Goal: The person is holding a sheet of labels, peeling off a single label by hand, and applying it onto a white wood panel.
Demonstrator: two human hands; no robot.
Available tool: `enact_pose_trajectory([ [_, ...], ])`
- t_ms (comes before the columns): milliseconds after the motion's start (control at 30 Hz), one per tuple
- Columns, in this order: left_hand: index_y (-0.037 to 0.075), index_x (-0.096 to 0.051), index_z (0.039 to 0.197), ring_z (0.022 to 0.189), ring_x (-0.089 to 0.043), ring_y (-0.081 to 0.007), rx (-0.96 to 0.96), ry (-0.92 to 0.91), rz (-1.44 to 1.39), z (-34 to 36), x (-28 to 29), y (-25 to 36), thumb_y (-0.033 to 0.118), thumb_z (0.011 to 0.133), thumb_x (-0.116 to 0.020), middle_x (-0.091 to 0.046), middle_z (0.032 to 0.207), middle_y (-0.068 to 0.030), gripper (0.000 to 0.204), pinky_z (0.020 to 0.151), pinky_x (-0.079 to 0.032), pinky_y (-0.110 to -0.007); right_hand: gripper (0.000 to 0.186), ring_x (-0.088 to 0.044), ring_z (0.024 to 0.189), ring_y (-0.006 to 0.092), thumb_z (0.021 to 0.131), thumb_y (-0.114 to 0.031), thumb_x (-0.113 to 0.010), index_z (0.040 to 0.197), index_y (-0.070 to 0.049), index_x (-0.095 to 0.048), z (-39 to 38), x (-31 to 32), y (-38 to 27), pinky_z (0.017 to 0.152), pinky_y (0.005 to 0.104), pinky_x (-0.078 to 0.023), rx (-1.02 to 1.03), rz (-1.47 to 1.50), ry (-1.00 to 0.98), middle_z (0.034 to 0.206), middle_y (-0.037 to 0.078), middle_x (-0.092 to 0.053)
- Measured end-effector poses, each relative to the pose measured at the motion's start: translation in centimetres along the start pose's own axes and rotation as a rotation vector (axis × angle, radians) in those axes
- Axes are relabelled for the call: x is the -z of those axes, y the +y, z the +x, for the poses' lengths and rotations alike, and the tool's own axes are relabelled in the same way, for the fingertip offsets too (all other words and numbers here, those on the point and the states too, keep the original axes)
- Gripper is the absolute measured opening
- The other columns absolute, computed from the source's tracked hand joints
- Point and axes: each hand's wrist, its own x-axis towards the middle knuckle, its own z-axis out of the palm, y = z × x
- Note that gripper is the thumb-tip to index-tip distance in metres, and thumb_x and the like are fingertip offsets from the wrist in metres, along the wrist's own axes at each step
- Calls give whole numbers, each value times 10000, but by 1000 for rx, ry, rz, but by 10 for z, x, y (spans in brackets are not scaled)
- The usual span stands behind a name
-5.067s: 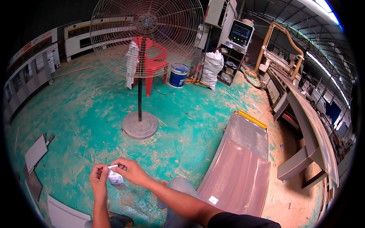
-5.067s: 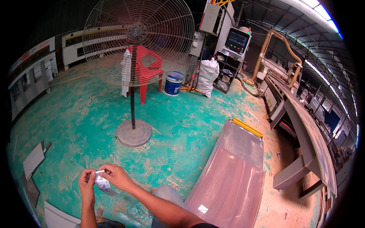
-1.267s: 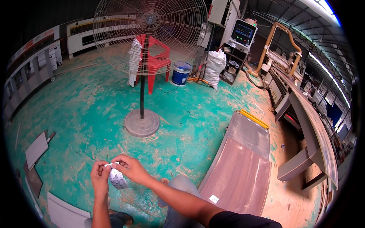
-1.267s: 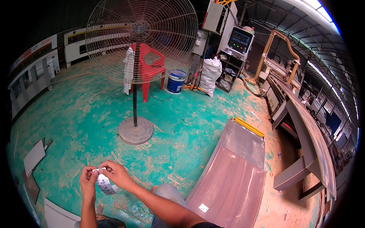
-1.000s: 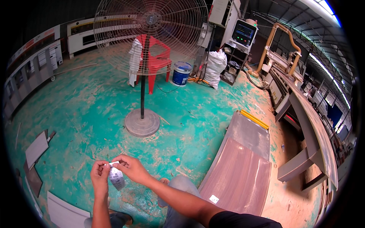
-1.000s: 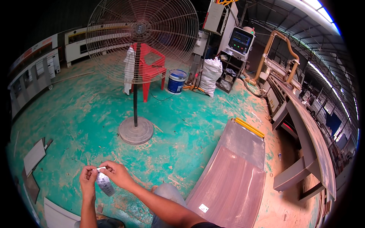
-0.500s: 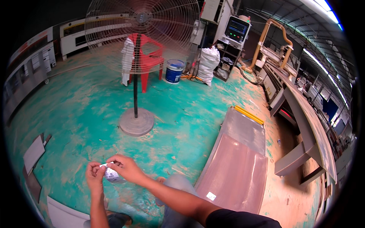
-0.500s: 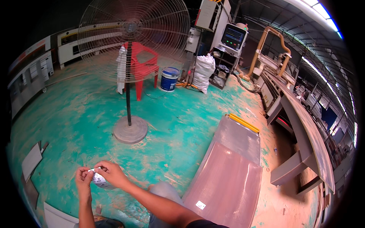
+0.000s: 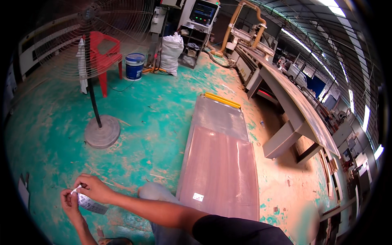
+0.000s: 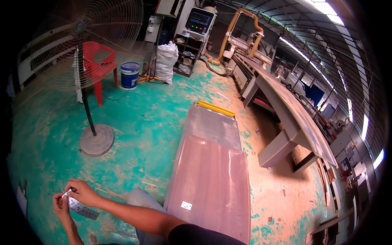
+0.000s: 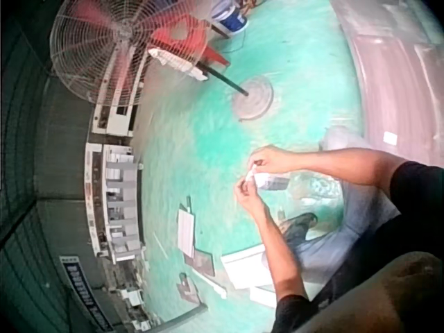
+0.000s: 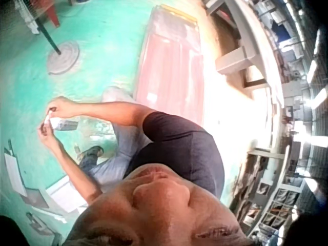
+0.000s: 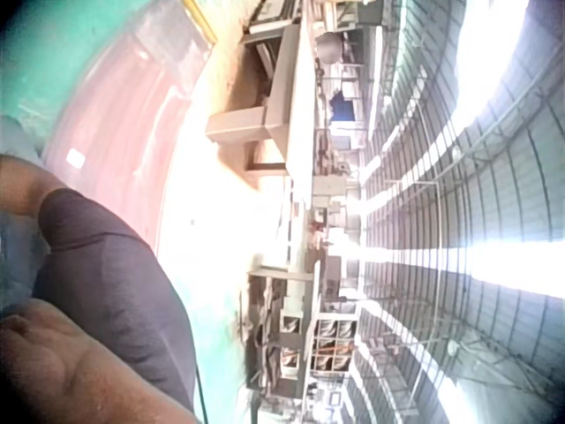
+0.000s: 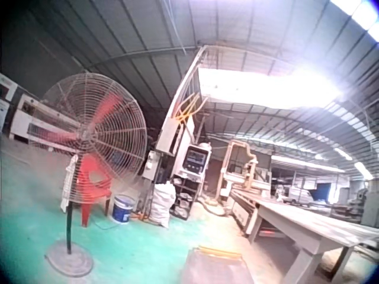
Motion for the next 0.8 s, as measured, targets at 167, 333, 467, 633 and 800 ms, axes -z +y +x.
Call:
enact_pose_trajectory([
  [167, 79, -627, 1219, 900, -506, -53, -48, -32, 38, 0, 0, 3, 117, 1063, -736, -530, 987, 44, 194, 780, -391, -223, 139, -586, 767, 176, 993, -108, -758, 1055, -3, -691, 2, -1, 3, 700, 351, -485, -127, 45, -41, 901, 88, -640],
  [333, 74, -628, 1226, 962, -547, -59, 48, -52, -7, -1, 1, 2, 130, 1077, -726, -600, 1054, 16, 187, 813, -417, -230, 128, -594, 753, 178, 1000, -110, -746, 1051, -5, -693, 1, -1, 10, 683, 354, -483, -67, -9, -17, 881, 98, -652],
  [467, 72, -628, 1224, 975, -565, -65, 31, -40, -3, -2, 1, 3, 145, 1091, -711, -625, 1075, 8, 173, 835, -436, -239, 123, -606, 755, 182, 1004, -107, -739, 1052, -4, -693, 1, -5, 9, 670, 362, -477, 31, 5, 23, 882, 110, -658],
  [633, 75, -629, 1210, 947, -563, -64, -82, -15, 62, -3, -7, 7, 164, 1103, -698, -611, 1032, 23, 155, 828, -441, -246, 119, -608, 759, 189, 1010, -106, -732, 1054, -3, -691, 1, -2, 9, 668, 367, -469, -75, 7, -28, 896, 118, -662],
  [800, 73, -628, 1208, 945, -551, -51, 74, -46, 52, -4, 1, 14, 183, 1115, -688, -604, 1029, 25, 157, 813, -428, -235, 123, -592, 715, 187, 1015, -110, -731, 1052, 0, -689, -1, -1, 2, 647, 374, -459, -43, -8, -13, 826, 107, -646],
])
